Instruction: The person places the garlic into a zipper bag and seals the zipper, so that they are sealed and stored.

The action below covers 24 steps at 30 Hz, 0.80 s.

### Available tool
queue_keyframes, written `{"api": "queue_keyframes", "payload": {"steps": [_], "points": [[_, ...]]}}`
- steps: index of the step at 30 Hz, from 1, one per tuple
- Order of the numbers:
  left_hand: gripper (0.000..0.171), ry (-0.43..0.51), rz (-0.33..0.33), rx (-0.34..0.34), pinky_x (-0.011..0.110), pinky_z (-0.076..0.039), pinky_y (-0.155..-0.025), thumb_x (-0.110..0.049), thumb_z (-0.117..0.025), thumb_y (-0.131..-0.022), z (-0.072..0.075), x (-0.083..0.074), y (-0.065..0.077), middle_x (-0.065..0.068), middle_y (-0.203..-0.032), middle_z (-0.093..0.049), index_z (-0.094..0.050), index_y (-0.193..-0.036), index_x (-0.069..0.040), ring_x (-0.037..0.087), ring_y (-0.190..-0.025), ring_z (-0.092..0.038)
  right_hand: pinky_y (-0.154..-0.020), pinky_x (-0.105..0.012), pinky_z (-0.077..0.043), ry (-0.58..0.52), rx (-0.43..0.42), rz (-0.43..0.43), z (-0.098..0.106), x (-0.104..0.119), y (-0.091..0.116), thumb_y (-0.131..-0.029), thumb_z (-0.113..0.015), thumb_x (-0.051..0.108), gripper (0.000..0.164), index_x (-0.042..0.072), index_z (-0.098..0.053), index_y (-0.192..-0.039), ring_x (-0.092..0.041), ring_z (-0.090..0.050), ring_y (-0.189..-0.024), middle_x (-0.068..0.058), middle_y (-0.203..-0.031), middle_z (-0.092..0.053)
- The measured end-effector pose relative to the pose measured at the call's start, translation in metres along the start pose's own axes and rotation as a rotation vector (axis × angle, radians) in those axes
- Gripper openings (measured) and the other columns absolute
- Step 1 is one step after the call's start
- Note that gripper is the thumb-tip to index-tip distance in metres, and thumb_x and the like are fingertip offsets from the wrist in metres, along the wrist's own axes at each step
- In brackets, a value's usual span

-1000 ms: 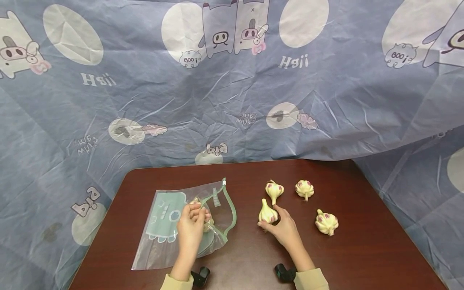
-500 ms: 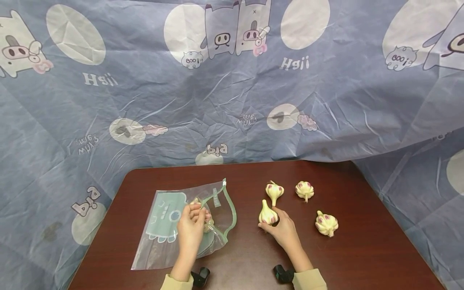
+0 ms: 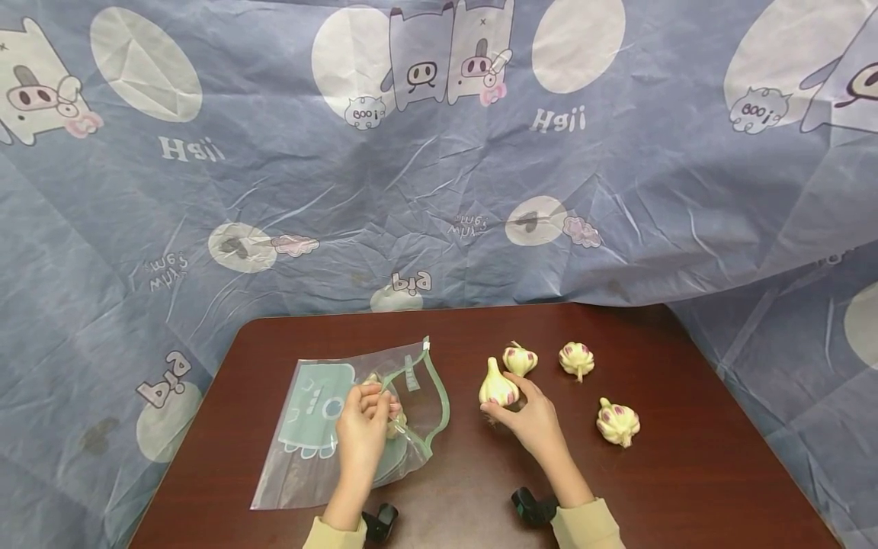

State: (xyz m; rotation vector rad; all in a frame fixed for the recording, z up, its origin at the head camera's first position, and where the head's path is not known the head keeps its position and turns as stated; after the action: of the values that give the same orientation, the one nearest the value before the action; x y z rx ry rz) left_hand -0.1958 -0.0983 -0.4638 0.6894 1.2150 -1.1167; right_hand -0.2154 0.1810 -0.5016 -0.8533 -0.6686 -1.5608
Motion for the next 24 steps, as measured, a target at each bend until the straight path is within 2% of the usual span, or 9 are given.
{"api": "queue_keyframes", "payload": {"steps": [3,7,12,15,19,24], "points": [[0.012,-0.01,-0.002,-0.004,0.015,-0.053,-0.055,-0.004,-0.065,-0.092,0.0,-0.001,0.0,0.012,-0.085,-0.074,-0.062,-0.104,0.0,0.008,-0.067,-0.071,-0.071,-0.026,-0.052,-0.092,0.042,0.026,-0.001,0.02,0.0,-0.073,-0.087,0.039,0.076,0.012,-0.056,-0.138,-0.024,-0.066,-0.101,-0.015,-0.133,-0.059],[0.012,-0.005,-0.017,-0.007,0.015,-0.053,-0.054,-0.003,-0.065,-0.092,0.0,-0.001,0.0,0.013,-0.084,-0.074,-0.062,-0.103,0.001,0.009,-0.067,-0.071,-0.076,-0.028,-0.056,-0.181,0.091,0.085,-0.01,0.048,-0.002,-0.073,-0.088,0.031,0.073,0.011,-0.058,-0.136,-0.027,-0.067,-0.108,-0.011,-0.131,-0.061],[0.012,-0.002,-0.025,-0.008,0.016,-0.054,-0.054,-0.002,-0.065,-0.092,-0.001,-0.001,0.0,0.014,-0.084,-0.074,-0.061,-0.103,0.002,0.011,-0.067,-0.072,-0.085,-0.034,-0.056,-0.148,0.145,0.184,-0.031,0.069,0.0,-0.071,-0.089,0.033,0.07,0.011,-0.061,-0.132,-0.021,-0.066,-0.106,-0.004,-0.122,-0.065],[0.012,-0.004,-0.019,-0.006,0.02,-0.056,-0.056,-0.002,-0.065,-0.092,-0.001,-0.002,0.0,0.013,-0.084,-0.074,-0.061,-0.103,0.001,0.009,-0.067,-0.071,-0.086,-0.038,-0.057,-0.132,0.222,0.234,-0.045,0.075,0.002,-0.07,-0.089,0.033,0.07,0.01,-0.062,-0.13,-0.02,-0.066,-0.104,-0.006,-0.122,-0.066],[0.012,-0.002,-0.021,-0.003,0.028,-0.059,-0.059,-0.003,-0.065,-0.092,-0.001,-0.002,0.001,0.013,-0.085,-0.074,-0.061,-0.103,0.001,0.008,-0.067,-0.071,-0.077,-0.03,-0.055,-0.044,0.346,0.273,-0.059,0.077,0.005,-0.072,-0.087,0.038,0.07,0.008,-0.062,-0.131,-0.014,-0.063,-0.093,-0.006,-0.119,-0.066],[0.012,-0.004,-0.04,-0.006,0.018,-0.055,-0.056,-0.002,-0.065,-0.092,-0.001,-0.003,0.001,0.014,-0.085,-0.074,-0.061,-0.102,0.003,0.011,-0.067,-0.071,-0.07,-0.024,-0.049,0.023,0.453,0.288,-0.071,0.075,0.001,-0.075,-0.085,0.038,0.068,0.005,-0.062,-0.13,-0.012,-0.058,-0.085,-0.007,-0.113,-0.068]]}}
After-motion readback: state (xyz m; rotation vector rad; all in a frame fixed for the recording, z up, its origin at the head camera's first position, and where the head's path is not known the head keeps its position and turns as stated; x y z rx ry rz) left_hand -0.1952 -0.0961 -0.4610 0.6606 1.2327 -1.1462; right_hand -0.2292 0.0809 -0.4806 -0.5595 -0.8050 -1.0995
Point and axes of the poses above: each hand's wrist, its own y-axis away from the middle knuckle, its own z-axis out of the back of the hand, x = y × z, the point moved 5 cm from there along -y, towards the middle knuckle
